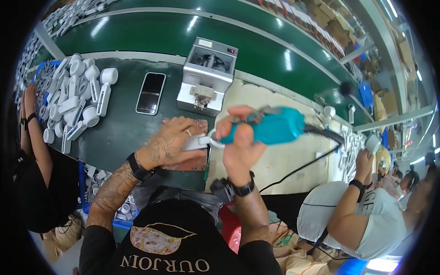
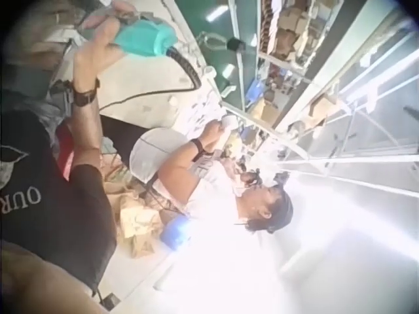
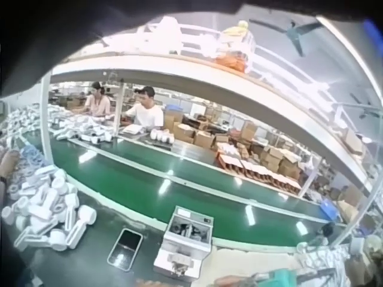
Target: The person picks up a handheld fan, places it on a block, and drives a screw into the handle with a power screwdriver, repeating the process for several fans.
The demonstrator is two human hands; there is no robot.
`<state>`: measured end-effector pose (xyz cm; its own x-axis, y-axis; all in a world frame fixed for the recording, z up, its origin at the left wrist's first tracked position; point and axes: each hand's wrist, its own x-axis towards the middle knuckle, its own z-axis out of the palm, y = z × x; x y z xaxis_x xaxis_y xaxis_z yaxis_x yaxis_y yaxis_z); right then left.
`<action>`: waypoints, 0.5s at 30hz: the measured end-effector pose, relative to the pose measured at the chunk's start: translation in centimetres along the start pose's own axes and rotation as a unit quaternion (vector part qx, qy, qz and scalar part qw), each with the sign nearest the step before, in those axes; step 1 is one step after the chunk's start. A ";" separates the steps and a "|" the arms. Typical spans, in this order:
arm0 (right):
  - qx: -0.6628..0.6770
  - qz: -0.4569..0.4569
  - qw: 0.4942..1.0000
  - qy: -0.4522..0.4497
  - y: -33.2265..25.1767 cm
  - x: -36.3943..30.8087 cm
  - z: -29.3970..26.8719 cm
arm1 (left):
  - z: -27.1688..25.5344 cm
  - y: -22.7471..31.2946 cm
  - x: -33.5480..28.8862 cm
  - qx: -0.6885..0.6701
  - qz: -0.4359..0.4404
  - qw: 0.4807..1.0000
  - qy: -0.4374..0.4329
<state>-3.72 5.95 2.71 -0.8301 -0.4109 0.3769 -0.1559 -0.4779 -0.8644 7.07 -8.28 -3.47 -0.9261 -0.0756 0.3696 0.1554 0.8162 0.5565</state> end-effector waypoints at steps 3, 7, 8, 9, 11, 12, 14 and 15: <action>-0.052 -0.018 0.998 -0.022 2.7 2.8 2.9 | 0.0 -0.8 -0.7 0.004 0.048 0.998 -0.028; -0.100 -0.067 0.992 -0.048 5.4 5.5 4.0 | 0.9 -1.4 -1.4 0.009 0.042 0.999 -0.005; -0.093 -0.070 0.992 -0.043 5.9 5.8 4.3 | 1.0 -1.5 -1.6 0.009 0.040 0.999 -0.003; -0.093 -0.069 0.992 -0.045 6.4 6.0 4.3 | 0.9 -1.5 -1.6 -0.011 0.015 1.000 -0.016; -0.113 -0.075 0.989 -0.053 7.2 6.1 4.1 | 1.1 -1.5 -1.6 -0.034 -0.010 0.999 -0.030; -0.115 -0.073 0.989 -0.052 7.2 6.0 4.1 | 1.3 -1.6 -1.6 -0.034 -0.010 0.999 -0.024; -0.109 -0.053 0.991 -0.047 7.0 5.7 3.9 | 1.6 -1.7 -1.6 -0.038 -0.009 0.999 -0.022; -0.112 -0.052 0.991 -0.043 6.9 5.4 4.0 | 1.5 -1.8 -1.5 -0.038 -0.008 0.999 -0.021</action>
<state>-7.19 -2.68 0.11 -0.7563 -0.4372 0.4868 -0.3616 -0.3409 -0.8678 7.67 -8.83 -6.12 -0.9422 -0.0630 0.3292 0.1646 0.7686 0.6182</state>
